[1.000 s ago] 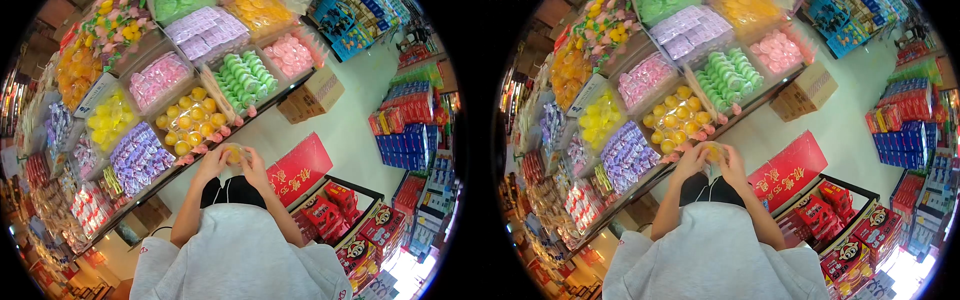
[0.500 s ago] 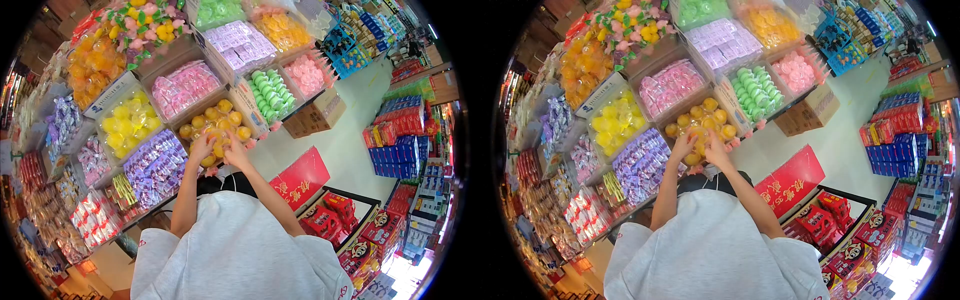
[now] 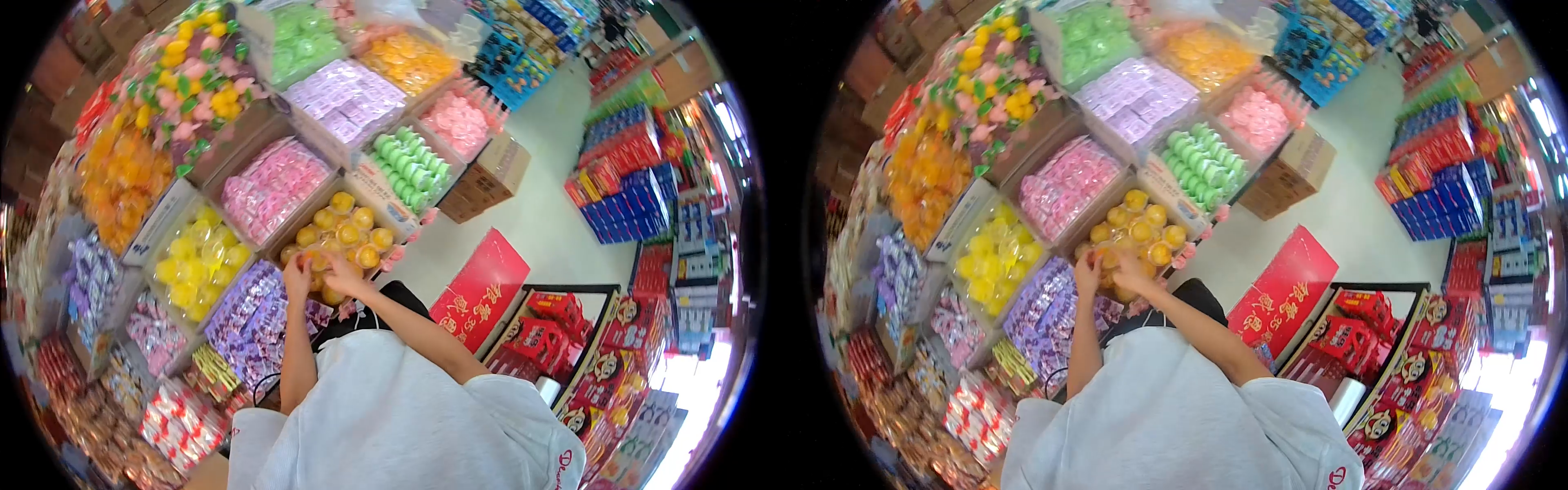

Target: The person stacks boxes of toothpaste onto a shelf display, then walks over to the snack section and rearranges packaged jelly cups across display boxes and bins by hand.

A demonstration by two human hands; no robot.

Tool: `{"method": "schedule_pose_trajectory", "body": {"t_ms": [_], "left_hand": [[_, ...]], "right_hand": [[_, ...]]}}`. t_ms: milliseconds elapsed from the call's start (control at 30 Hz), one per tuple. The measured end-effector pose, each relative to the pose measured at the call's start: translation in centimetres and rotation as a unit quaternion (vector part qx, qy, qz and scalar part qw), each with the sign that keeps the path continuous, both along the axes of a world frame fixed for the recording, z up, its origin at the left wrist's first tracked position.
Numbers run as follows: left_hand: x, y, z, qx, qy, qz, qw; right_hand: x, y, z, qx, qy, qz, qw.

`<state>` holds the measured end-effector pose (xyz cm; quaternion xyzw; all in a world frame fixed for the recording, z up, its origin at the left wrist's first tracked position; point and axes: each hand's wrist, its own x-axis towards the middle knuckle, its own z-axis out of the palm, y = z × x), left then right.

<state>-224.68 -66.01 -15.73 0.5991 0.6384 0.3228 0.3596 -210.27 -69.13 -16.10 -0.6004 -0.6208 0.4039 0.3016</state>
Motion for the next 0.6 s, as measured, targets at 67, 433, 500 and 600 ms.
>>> {"method": "schedule_pose_trajectory", "body": {"t_ms": [67,433,500,600], "left_hand": [[-1.0,0.4,-4.0,-0.026,-0.033,0.029,0.999],[-1.2,0.6,-2.9,0.033,0.067,-0.004,0.997],[-1.1,0.8,-3.5,0.013,0.043,-0.007,0.999],[-0.9,0.6,-2.6,0.033,0.044,-0.02,0.998]], "right_hand": [[-0.3,0.1,0.1,-0.023,0.037,-0.006,0.999],[-1.0,-1.1,2.9,-0.04,0.039,0.029,0.998],[-1.8,-1.4,0.6,-0.019,0.126,-0.023,0.992],[-1.0,-0.8,2.9,-0.088,0.155,-0.018,0.984]]}}
